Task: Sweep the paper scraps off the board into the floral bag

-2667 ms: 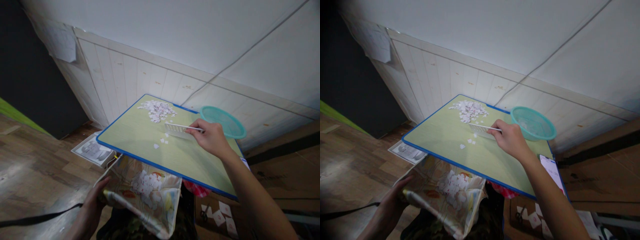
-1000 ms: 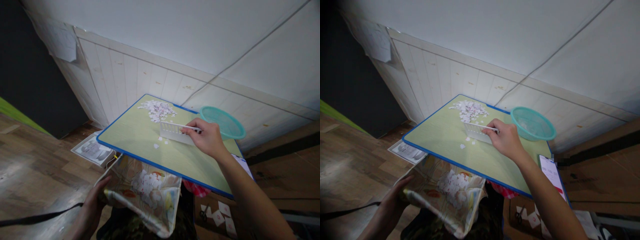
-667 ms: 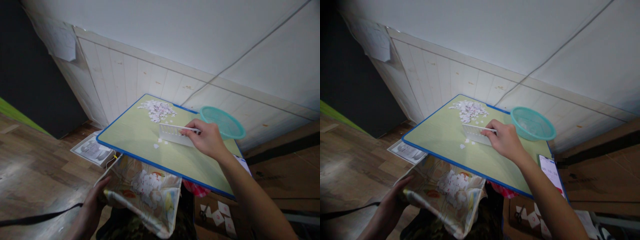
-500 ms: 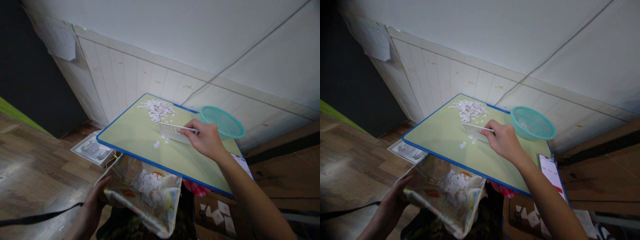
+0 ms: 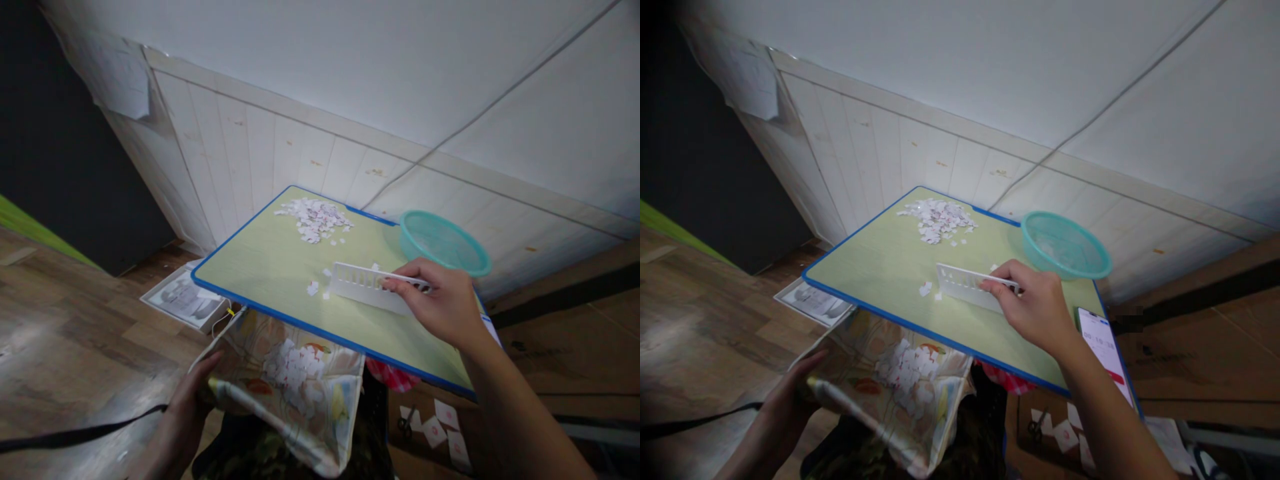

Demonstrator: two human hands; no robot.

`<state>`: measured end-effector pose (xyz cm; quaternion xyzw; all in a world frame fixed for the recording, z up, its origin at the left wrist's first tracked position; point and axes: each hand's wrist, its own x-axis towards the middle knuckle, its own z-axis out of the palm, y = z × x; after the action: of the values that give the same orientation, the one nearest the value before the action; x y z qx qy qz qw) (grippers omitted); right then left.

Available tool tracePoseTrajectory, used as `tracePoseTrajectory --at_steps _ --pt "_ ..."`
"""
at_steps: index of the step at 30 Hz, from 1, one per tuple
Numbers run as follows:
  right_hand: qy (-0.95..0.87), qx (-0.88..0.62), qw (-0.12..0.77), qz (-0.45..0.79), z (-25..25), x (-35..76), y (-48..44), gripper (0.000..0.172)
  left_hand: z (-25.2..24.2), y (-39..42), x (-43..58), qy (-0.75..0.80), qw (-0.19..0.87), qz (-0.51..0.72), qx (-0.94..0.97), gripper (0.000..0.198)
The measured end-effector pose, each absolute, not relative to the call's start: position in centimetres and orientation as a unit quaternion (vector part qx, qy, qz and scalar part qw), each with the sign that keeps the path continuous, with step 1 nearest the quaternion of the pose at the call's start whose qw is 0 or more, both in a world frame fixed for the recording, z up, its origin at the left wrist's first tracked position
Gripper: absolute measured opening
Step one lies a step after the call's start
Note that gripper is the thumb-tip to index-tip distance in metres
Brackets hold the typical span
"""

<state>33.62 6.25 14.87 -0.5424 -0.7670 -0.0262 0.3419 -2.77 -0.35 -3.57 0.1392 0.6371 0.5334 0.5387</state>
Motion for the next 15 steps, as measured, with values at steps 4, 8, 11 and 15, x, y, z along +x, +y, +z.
tracePoseTrajectory --at_steps 4,8,11,15 --pt "-0.755 -0.546 0.362 -0.036 14.4 33.6 5.3 0.015 -2.5 -0.4 -2.3 0.632 0.543 0.539 0.12 0.031" --pt "-0.754 -0.538 0.377 -0.017 13.6 33.4 4.2 0.014 -2.4 -0.8 -2.0 0.625 0.524 0.561 0.141 0.027" --pt "-0.735 -0.538 0.411 -0.029 12.8 32.9 4.1 0.01 -3.6 -0.8 -2.6 0.626 0.534 0.55 0.145 0.031" --pt "-0.725 -0.514 0.457 -0.015 11.1 31.9 5.1 0.008 -5.3 -0.5 -3.5 0.629 0.521 0.554 0.158 0.034"
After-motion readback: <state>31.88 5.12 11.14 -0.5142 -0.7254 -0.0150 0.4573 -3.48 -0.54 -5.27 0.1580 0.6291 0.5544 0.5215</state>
